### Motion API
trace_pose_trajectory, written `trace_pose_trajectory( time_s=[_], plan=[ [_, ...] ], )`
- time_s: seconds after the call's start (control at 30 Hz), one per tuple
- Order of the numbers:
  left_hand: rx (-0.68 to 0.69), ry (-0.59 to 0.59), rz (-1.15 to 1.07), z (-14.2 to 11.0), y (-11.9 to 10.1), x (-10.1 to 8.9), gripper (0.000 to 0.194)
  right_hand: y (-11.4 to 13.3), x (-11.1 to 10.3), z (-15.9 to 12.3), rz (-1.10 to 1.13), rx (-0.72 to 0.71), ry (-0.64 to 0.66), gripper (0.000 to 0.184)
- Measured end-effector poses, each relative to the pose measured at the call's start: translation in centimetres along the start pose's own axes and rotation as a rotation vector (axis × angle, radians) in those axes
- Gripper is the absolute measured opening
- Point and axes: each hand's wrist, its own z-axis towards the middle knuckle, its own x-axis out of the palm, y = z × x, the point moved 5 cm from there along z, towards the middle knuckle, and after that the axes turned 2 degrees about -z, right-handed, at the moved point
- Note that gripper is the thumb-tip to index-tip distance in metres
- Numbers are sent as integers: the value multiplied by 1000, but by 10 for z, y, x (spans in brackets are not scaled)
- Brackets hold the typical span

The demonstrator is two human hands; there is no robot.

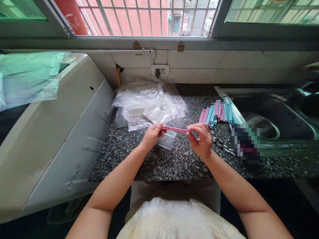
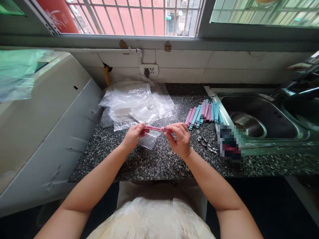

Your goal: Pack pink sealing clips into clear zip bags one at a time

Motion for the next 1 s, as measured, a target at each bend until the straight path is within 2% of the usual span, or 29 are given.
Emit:
trace_pose_trajectory(
  time_s=[0.43,0.77,1.0],
  plan=[
    [-25,-78,-76,2,-4,-8,40,-12,-8,0,14,70,-79,6],
    [17,-76,-123,4,-5,-12,39,-16,-10,-1,22,95,-108,8],
    [16,-96,-172,3,-8,-14,38,-23,-9,-5,105,188,-122,11]
  ],
)
